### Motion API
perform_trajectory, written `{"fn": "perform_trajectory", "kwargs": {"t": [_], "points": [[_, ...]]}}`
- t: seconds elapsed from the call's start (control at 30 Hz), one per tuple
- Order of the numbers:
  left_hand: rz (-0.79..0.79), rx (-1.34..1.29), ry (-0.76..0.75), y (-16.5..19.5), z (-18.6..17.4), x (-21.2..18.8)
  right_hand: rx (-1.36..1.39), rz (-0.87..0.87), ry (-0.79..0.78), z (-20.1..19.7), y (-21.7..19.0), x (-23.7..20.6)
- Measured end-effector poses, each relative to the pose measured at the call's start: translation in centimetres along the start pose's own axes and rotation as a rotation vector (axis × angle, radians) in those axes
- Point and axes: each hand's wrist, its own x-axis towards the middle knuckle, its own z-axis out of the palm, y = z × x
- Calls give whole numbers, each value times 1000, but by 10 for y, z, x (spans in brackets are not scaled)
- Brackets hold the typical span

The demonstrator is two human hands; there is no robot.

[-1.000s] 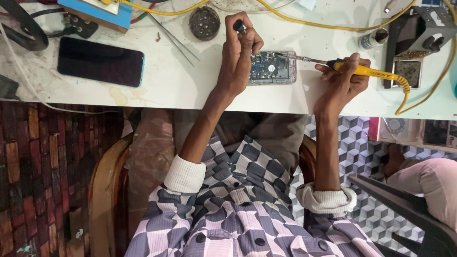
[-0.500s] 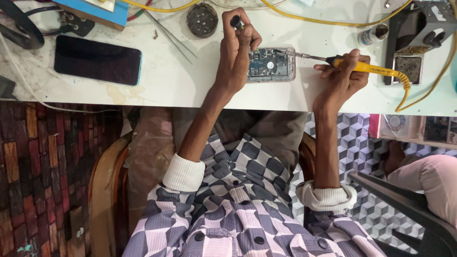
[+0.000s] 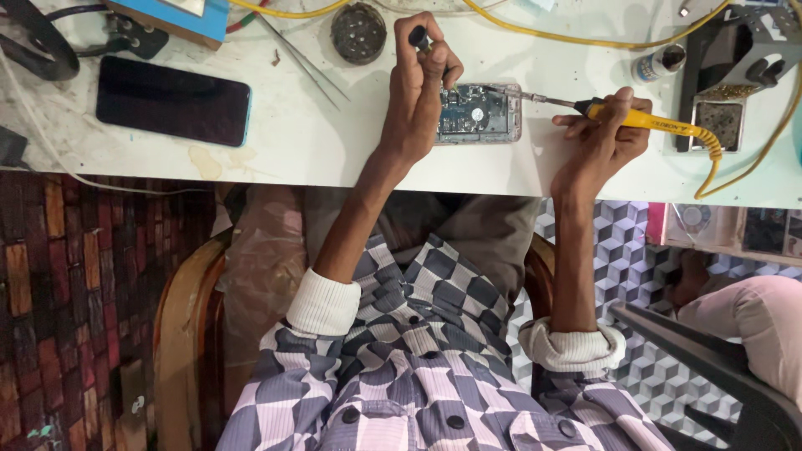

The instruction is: The person holds a disassembled phone motherboard in a jig on the workbench and uses a soldering iron to solder components on the board, steadying the board with the other hand and repositioning the iron across different points on the board.

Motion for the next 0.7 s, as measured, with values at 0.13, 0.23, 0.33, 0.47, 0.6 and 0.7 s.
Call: {"fn": "perform_trajectory", "kwargs": {"t": [0.13,0.23,0.33,0.47,0.6,0.7], "points": [[-23,26,10,2,0,-1,1,18,-2,0,1,1],[-14,12,5,2,0,0,-5,12,-18,0,2,0],[-17,-1,11,1,0,-1,8,-3,-38,-2,1,-1],[-38,32,22,1,0,-2,21,10,-7,-1,1,0],[-27,16,12,2,0,-2,10,-1,-33,0,0,1],[-31,27,2,2,-1,-2,-1,20,-36,2,-2,1]]}}
